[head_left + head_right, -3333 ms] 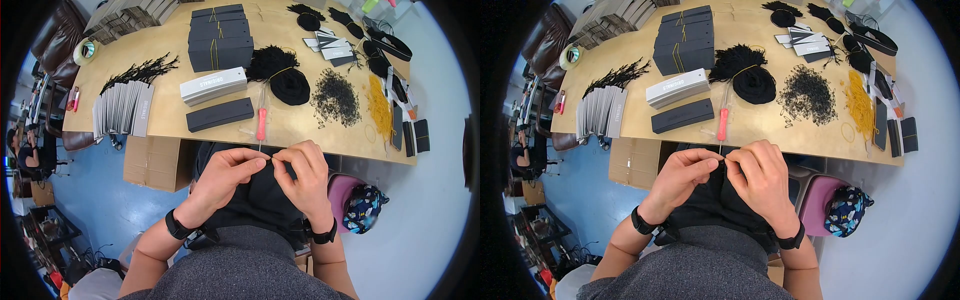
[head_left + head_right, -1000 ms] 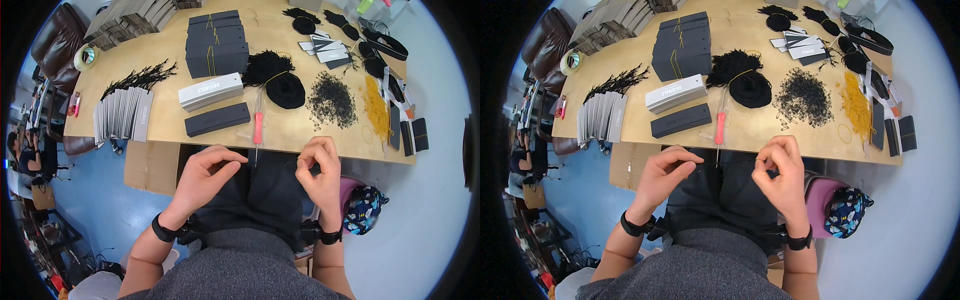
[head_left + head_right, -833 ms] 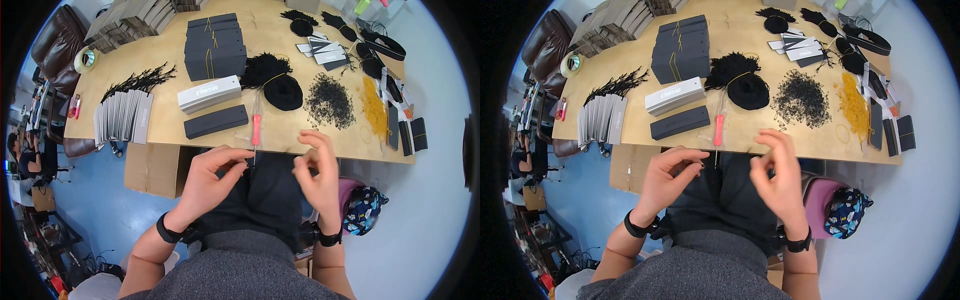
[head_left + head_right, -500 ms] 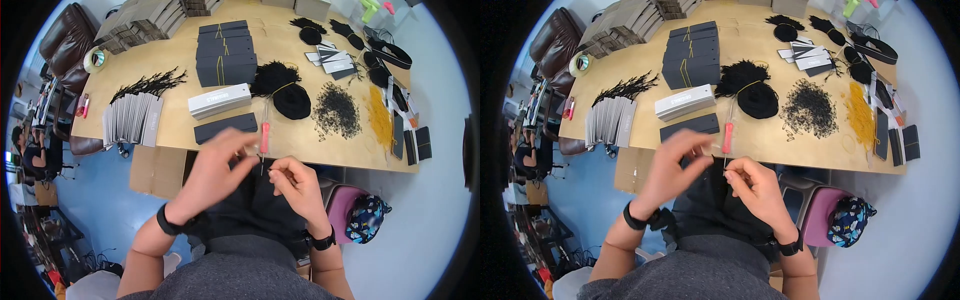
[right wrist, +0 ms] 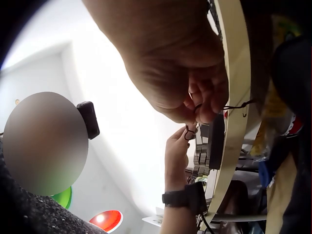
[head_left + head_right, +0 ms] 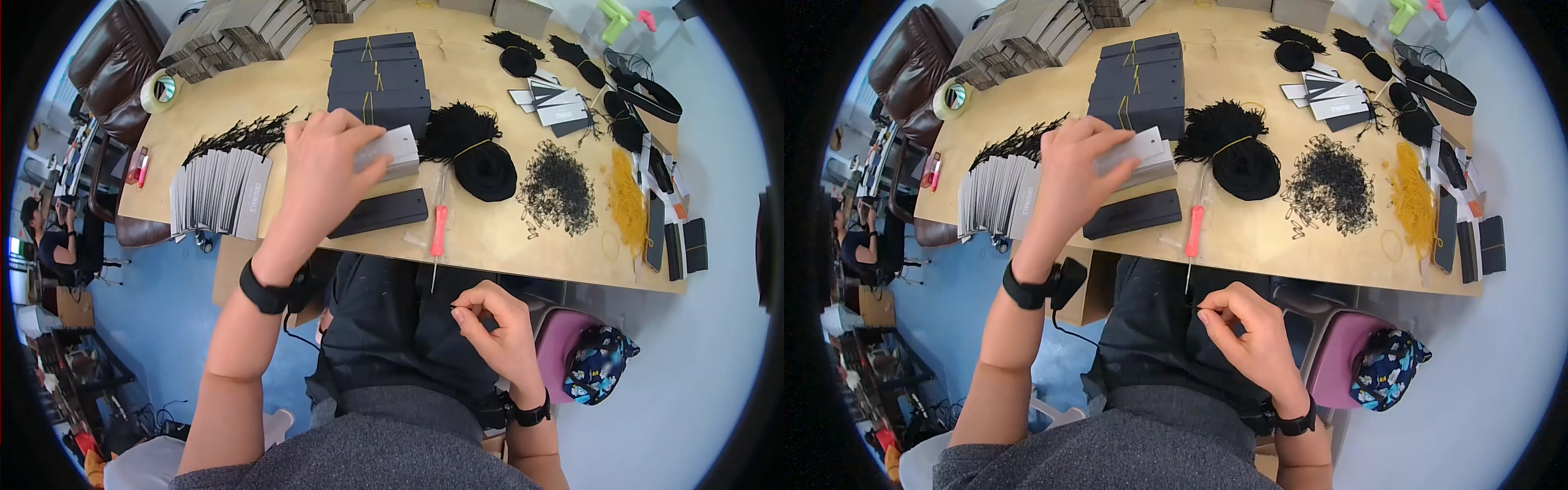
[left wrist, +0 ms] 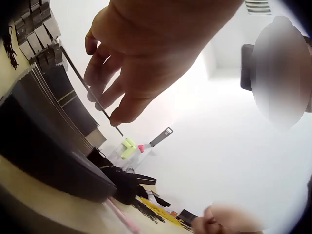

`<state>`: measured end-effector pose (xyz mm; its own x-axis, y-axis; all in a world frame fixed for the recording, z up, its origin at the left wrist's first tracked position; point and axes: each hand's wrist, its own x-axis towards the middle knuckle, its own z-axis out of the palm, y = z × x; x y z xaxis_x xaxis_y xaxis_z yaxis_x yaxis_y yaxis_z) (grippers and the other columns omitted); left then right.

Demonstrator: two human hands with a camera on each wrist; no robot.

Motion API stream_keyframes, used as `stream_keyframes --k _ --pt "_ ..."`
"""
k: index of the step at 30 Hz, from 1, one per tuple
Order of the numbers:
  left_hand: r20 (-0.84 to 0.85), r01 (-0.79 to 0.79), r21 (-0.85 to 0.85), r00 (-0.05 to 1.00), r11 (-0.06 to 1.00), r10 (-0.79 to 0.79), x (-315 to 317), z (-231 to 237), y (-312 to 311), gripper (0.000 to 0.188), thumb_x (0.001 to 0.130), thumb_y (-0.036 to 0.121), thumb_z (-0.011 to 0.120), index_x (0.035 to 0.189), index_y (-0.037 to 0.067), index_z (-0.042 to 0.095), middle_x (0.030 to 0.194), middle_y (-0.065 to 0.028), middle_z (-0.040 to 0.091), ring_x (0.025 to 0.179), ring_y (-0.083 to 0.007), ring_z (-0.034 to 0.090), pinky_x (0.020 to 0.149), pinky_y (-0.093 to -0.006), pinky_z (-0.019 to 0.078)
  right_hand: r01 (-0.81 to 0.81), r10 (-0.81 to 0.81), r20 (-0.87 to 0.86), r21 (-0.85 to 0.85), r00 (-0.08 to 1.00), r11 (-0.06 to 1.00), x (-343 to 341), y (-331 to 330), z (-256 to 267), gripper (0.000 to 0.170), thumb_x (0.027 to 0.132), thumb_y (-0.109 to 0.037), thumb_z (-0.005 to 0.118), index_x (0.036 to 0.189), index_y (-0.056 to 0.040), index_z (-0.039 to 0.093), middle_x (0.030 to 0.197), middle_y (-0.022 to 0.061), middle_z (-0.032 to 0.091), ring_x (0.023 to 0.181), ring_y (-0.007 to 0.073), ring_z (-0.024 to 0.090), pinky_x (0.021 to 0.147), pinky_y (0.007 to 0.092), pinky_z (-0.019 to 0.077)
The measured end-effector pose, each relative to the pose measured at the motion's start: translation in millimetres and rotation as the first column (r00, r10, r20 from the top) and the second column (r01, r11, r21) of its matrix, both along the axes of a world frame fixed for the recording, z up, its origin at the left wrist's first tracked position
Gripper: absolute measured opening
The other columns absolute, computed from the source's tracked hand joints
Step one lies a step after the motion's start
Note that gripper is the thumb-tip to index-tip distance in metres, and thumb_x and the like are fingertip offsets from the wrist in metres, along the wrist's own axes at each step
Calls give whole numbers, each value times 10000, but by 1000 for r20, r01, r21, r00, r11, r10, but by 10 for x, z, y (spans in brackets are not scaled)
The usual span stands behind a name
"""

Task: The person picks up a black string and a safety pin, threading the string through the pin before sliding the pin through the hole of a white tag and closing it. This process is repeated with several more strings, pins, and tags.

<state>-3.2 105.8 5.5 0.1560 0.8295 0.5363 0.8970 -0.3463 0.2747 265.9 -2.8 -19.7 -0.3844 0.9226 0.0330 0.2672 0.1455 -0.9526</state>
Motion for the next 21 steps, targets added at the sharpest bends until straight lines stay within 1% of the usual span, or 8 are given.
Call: stream_keyframes --k 3,4,7,8,15,18,20,21 --pt "-45 93 -37 995 995 -94 75 72 -279 265 737 184 796 977 84 745 926 -44 631 917 -233 580 852 -378 389 0 0 -9 6 1000 1000 -7 -1 -1 63 893 8 675 945 24 643 830 67 604 669 107 596 612 235 465" --pt "4 134 -71 991 989 -134 75 -32 -318 281 722 181 797 976 78 737 925 -43 629 922 -242 575 851 -383 394 0 0 -10 5 1000 1000 -14 0 4 63 893 8 675 945 24 643 830 67 604 669 107 596 612 235 465" --pt "-12 144 -165 989 976 -148 94 -223 -360 295 716 181 795 984 75 730 920 -49 627 924 -252 571 846 -381 401 -26 26 -10 34 1000 999 -44 1 21 68 893 5 679 948 22 644 832 66 606 672 108 601 611 236 469" --pt "44 151 -166 988 974 -145 114 -266 -357 287 713 171 791 973 71 723 915 -56 626 930 -259 572 851 -382 406 -27 27 -15 38 1000 999 -55 -2 24 68 894 3 680 949 20 644 832 65 607 674 108 602 612 236 470" --pt "90 170 -131 983 977 -159 107 -309 -324 290 692 152 795 944 46 701 929 -78 626 906 -290 573 826 -399 450 -15 16 -7 21 1000 1000 -23 -69 22 69 896 -6 685 945 17 643 835 58 609 676 109 606 614 237 476" --pt "78 159 -17 985 987 -157 164 -124 -423 315 667 104 796 950 29 678 939 -89 625 882 -308 599 777 -395 494 -2 2 0 23 1000 1000 9 -89 26 64 891 -1 684 937 14 644 831 57 610 676 109 606 620 235 478" --pt "274 159 -62 952 985 -136 242 -41 -629 351 647 56 795 969 20 661 960 -103 618 865 -312 628 738 -376 524 23 -22 -11 9 1000 1000 52 -98 27 62 887 4 684 933 14 644 826 57 610 678 108 606 624 235 479" --pt "274 159 -67 952 985 -135 259 -74 -715 351 647 56 795 969 20 661 960 -103 618 865 -312 628 738 -376 524 43 -43 -23 2 999 999 74 -97 29 61 883 8 684 929 14 644 822 56 611 680 106 606 627 234 480"
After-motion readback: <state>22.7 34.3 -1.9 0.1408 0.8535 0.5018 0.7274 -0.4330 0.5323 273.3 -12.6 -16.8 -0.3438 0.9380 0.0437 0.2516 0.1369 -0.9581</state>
